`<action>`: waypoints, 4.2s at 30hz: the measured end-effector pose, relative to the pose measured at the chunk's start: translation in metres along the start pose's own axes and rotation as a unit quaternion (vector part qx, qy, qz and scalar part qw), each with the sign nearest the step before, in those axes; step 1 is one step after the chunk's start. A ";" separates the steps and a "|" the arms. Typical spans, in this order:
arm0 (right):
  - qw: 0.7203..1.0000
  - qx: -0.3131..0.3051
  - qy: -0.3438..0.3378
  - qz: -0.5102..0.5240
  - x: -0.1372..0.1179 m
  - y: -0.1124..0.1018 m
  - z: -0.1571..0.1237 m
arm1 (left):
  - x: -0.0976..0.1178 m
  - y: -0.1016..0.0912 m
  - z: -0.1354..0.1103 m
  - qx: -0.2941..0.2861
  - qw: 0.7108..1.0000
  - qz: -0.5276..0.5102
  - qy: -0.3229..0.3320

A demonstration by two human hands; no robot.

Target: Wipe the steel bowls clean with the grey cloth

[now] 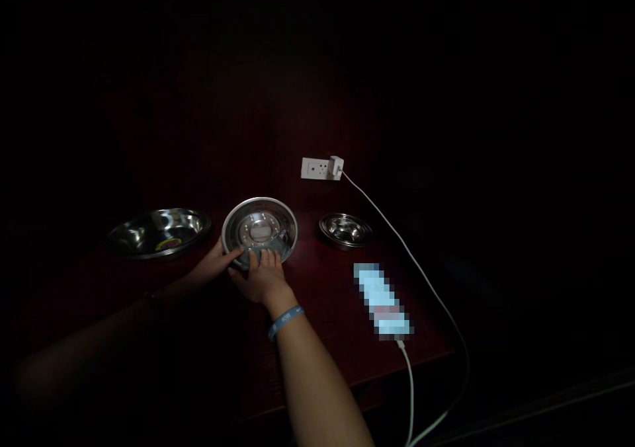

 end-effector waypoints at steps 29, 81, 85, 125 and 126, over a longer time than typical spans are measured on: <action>0.997 0.052 -0.049 -0.018 -0.001 -0.003 0.001 | 0.003 -0.003 0.001 0.018 0.997 -0.046 -0.054; 0.968 0.223 -0.005 -0.119 0.023 -0.014 0.006 | -0.003 -0.005 0.005 0.049 0.988 -0.104 -0.101; 0.963 0.246 -0.041 -0.102 0.024 -0.017 0.007 | 0.007 -0.006 -0.003 0.048 0.976 -0.137 -0.162; 0.805 0.400 0.048 0.435 0.062 -0.021 0.024 | 0.041 -0.003 -0.016 0.041 0.952 -0.290 -0.094; 0.802 0.402 0.047 0.439 0.061 -0.021 0.024 | 0.041 -0.003 -0.016 0.043 0.950 -0.294 -0.100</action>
Point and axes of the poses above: each hand's wrist, its own z-axis towards the middle knuckle, its own y-axis out of the palm, x = y × z, the point moved 2 cm from there along z, towards the middle knuckle, and after that the axes turned 7 degrees about z, right-handed, at the moved point
